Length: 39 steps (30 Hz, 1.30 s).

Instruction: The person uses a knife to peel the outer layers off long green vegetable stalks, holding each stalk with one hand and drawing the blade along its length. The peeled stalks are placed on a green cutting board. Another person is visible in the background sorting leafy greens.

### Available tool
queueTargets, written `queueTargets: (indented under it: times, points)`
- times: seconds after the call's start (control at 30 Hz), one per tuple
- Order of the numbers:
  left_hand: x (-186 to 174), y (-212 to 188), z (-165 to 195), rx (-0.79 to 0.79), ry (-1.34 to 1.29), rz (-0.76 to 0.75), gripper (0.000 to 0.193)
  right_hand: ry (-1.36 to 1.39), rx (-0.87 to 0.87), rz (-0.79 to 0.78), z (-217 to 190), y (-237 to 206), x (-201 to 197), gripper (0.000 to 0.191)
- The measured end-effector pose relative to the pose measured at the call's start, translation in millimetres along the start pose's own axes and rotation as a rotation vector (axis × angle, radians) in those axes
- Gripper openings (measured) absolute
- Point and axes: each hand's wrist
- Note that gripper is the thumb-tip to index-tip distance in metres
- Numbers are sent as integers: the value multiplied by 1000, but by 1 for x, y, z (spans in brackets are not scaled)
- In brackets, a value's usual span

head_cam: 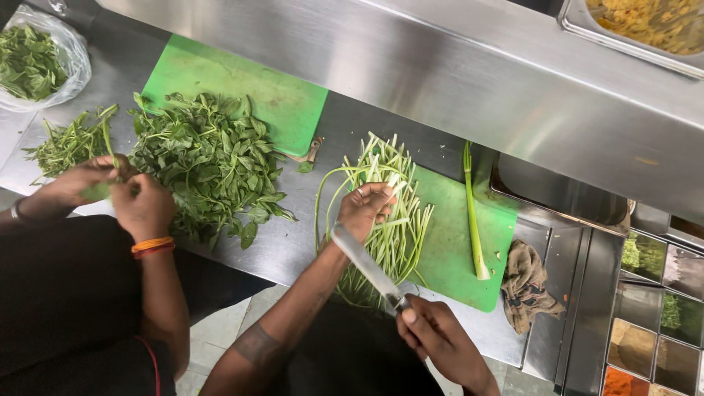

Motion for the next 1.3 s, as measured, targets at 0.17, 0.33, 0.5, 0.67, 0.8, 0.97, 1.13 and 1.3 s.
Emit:
queueTargets:
  times: [0.17, 0.33, 0.5, 0.67, 0.8, 0.97, 1.13, 1.3]
  points:
    - [9, -37, 19, -47, -17, -108, 31, 59, 27, 448, -2, 9, -3, 34]
    - [27, -98, 49, -20, 94, -308, 28, 5, -301, 652, -22, 10, -17, 19]
    - [39, -129, 72, -24, 15, -452, 30, -17, -487, 678, -46, 8, -22, 18]
    - [36, -134, 74, -187, -26, -444, 32, 151, -550, 572, -59, 11, -19, 19]
    - [38, -131, 70, 67, 86, -419, 29, 192, -604, 547, -60, 9, -18, 14]
    - [37, -138, 87, 179, 331, -212, 19, 146, -536, 598, -57, 2, -20, 14]
    - [42, -154, 107, 344, 486, -413, 22, -20, -569, 659, -54, 0, -18, 19]
    - [44, -157, 116, 446, 388, -456, 17, -387, -497, 795, -54, -2, -20, 29]
Point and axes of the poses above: each hand's wrist, its own y-axis towards the middle knuckle, its own x-axis out of the palm, z = x × y, and after that the axes turned 2 degrees about -y, right-handed
